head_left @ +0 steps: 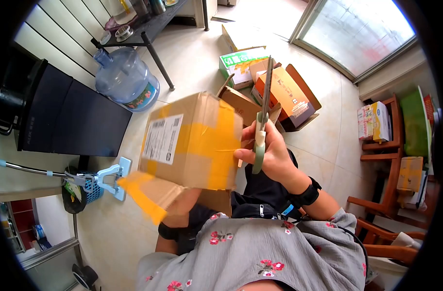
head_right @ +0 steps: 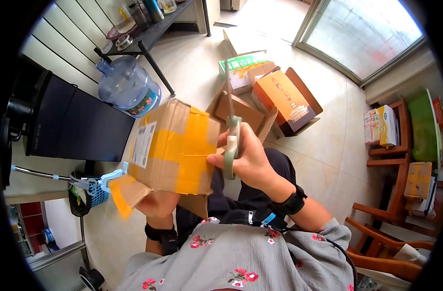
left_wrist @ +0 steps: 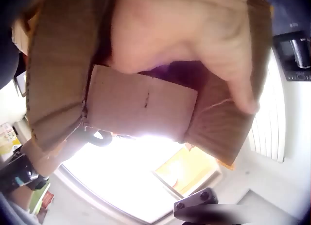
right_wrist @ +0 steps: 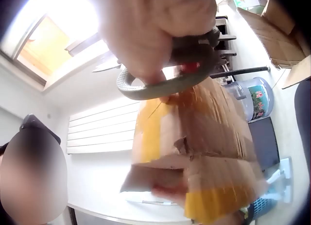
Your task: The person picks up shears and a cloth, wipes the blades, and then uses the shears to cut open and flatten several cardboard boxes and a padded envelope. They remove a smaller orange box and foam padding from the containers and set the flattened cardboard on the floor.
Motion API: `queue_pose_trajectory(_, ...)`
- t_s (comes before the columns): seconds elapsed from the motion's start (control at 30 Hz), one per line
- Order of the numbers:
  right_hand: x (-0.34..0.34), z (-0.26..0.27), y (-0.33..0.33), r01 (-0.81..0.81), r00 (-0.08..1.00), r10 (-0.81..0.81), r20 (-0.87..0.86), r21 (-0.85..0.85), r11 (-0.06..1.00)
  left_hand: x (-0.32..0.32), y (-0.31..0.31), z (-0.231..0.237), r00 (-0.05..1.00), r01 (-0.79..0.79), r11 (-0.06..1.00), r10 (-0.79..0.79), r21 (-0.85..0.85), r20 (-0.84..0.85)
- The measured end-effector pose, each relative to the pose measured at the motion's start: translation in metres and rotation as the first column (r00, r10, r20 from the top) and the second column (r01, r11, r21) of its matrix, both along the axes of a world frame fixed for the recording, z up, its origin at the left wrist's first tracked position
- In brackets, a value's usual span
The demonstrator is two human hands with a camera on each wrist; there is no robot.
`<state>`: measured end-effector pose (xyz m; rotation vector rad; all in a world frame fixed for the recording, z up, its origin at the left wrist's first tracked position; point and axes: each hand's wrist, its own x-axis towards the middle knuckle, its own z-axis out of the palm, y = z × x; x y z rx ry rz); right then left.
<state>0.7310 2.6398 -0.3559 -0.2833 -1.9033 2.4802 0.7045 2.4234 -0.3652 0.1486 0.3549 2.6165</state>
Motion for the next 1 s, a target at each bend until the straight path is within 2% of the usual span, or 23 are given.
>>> queue_pose_trajectory(0.03,-0.001,0.001,-0.001,0.001,1.000,-0.002,0.017,0.018,1.000,0.001,0.002,0.000,1.000,-0.010,1.000,0.009,-0.026,-0.011)
queue_pose_trajectory(0.07,0.002,0.002,-0.003,-0.059,0.992,0.055,0.111,0.037,0.998,0.004,0.003,0.000,0.999,-0.029,0.997,0.026,-0.072,-0.032)
queue_pose_trajectory(0.1,0.005,-0.008,-0.009,-0.034,0.999,0.032,0.012,0.165,0.986,0.006,0.003,0.000,0.998,-0.050,0.992,0.044,-0.120,-0.054)
queue_pose_trajectory(0.17,0.008,-0.010,-0.013,-0.041,0.999,0.045,-0.015,0.204,0.978,0.011,0.003,-0.002,0.991,-0.103,0.968,0.080,-0.230,-0.107)
queue_pose_trajectory(0.27,0.011,-0.005,-0.017,-0.042,0.995,0.032,0.094,0.109,0.993,0.016,0.003,-0.008,0.971,-0.202,0.894,0.130,-0.400,-0.201)
queue_pose_trajectory(0.37,0.012,-0.004,-0.018,-0.111,0.994,0.107,0.031,0.376,0.920,0.019,0.003,-0.014,0.942,-0.308,0.785,0.173,-0.538,-0.286)
queue_pose_trajectory(0.43,0.015,0.004,-0.024,-0.071,0.993,0.109,-0.035,0.560,0.825,0.019,0.004,-0.018,0.921,-0.376,0.707,0.215,-0.600,-0.324)
queue_pose_trajectory(0.5,0.015,0.000,-0.026,-0.003,0.994,0.068,-0.084,0.603,0.797,0.017,0.005,-0.021,0.902,-0.428,0.642,0.264,-0.636,-0.340)
queue_pose_trajectory(0.57,0.013,0.006,-0.022,0.022,0.997,0.020,-0.073,0.532,0.847,0.014,0.005,-0.022,0.874,-0.485,0.600,0.354,-0.636,-0.333)
queue_pose_trajectory(0.6,0.015,-0.001,-0.016,0.033,0.997,-0.001,-0.071,0.459,0.888,0.012,-0.002,-0.024,0.903,-0.417,0.672,0.385,-0.612,-0.192)
queue_pose_trajectory(0.63,0.017,0.005,-0.007,-0.049,0.998,0.033,0.049,0.374,0.926,0.008,-0.008,-0.023,0.906,-0.412,0.698,0.383,-0.586,-0.181)
queue_pose_trajectory(0.73,0.030,0.023,0.021,-0.300,0.950,0.282,0.136,0.141,0.943,-0.003,-0.032,-0.024,0.917,-0.387,0.763,0.376,-0.518,-0.131)
queue_pose_trajectory(0.8,0.043,0.031,0.034,-0.454,0.880,0.456,0.130,-0.047,0.890,-0.011,-0.048,-0.024,0.933,-0.356,0.845,0.342,-0.399,-0.107)
queue_pose_trajectory(0.83,0.047,0.035,0.040,-0.524,0.839,0.524,0.146,-0.036,0.851,-0.012,-0.056,-0.024,0.942,-0.336,0.879,0.323,-0.340,-0.095)
queue_pose_trajectory(0.9,0.053,0.043,0.046,-0.651,0.745,0.643,0.179,-0.015,0.759,-0.007,-0.065,-0.026,0.927,-0.374,0.824,0.338,-0.425,-0.162)
queue_pose_trajectory(0.93,0.054,0.049,0.046,-0.677,0.717,0.660,0.223,-0.003,0.736,-0.004,-0.066,-0.027,0.908,-0.418,0.776,0.363,-0.473,-0.208)
queue_pose_trajectory(1.0,0.053,0.052,0.048,-0.702,0.688,0.681,0.251,-0.013,0.713,-0.006,-0.067,-0.031,0.898,-0.438,0.765,0.394,-0.473,-0.194)
